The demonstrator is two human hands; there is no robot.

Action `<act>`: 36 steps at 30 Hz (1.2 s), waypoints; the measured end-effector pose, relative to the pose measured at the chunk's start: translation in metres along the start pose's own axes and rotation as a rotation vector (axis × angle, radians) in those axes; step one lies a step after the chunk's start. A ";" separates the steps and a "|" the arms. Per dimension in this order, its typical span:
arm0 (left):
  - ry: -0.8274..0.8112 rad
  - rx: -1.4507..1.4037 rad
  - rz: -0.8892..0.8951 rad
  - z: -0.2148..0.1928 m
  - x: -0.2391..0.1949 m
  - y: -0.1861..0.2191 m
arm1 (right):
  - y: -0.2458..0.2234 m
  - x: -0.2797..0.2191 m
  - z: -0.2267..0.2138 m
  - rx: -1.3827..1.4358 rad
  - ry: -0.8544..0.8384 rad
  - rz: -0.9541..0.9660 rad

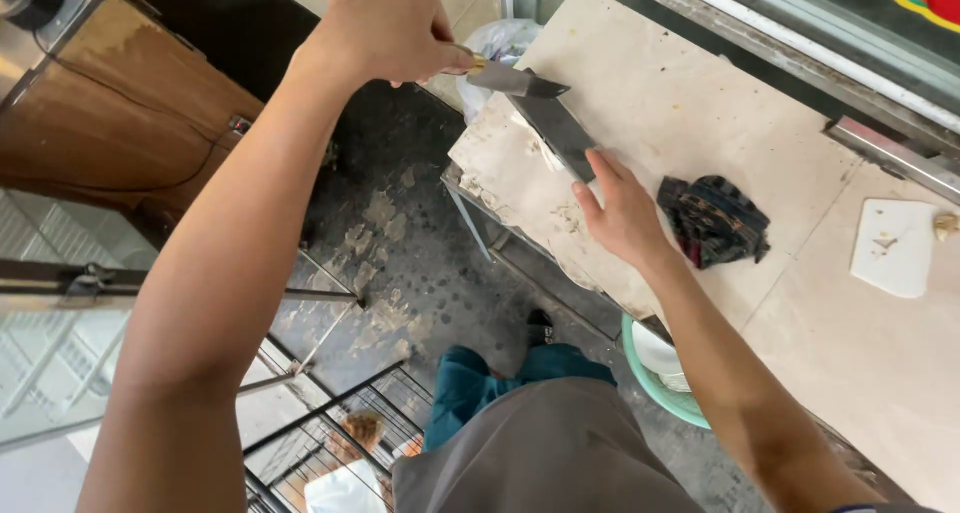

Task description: Cooking sliced meat in a pan, seasoning it with sauce, and preparing additional meat portions on a cutting board.

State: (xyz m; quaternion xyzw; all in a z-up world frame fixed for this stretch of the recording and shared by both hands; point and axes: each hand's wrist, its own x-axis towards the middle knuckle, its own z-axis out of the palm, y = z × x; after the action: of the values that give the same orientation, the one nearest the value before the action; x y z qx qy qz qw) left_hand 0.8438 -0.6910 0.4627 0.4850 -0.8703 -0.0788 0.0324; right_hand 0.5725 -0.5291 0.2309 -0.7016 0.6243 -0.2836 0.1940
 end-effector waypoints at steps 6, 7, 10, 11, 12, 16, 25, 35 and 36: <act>0.036 -0.154 0.142 -0.011 0.027 -0.088 | -0.020 0.036 0.083 -0.457 0.031 0.312; 0.021 -0.213 0.132 -0.013 0.033 -0.102 | -0.030 0.042 0.091 -0.484 0.064 0.375; -0.071 -0.483 0.180 -0.011 0.057 -0.143 | -0.056 0.098 0.109 -0.433 0.088 0.578; -0.099 -0.483 0.234 -0.010 0.072 -0.154 | -0.061 0.125 0.122 -0.435 0.113 0.633; -0.143 -0.523 0.204 -0.010 0.086 -0.165 | -0.064 0.152 0.133 -0.436 0.116 0.628; -0.247 -0.727 0.345 0.004 0.131 -0.201 | -0.094 0.198 0.150 -0.446 0.071 0.679; -0.545 -0.967 0.520 0.033 0.223 -0.201 | -0.095 0.110 0.126 -0.491 0.327 1.147; -0.808 -1.198 0.490 0.076 0.279 -0.136 | -0.110 0.246 0.154 -0.350 0.365 0.659; -0.803 -1.172 0.487 0.076 0.288 -0.134 | -0.093 0.238 0.142 -0.400 0.502 0.764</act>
State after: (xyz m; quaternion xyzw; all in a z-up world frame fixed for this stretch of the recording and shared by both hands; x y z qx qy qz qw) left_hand 0.7948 -0.9969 0.3592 0.1161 -0.7135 -0.6907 -0.0185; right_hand 0.7493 -0.7621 0.2178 -0.3562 0.9063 -0.2270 -0.0106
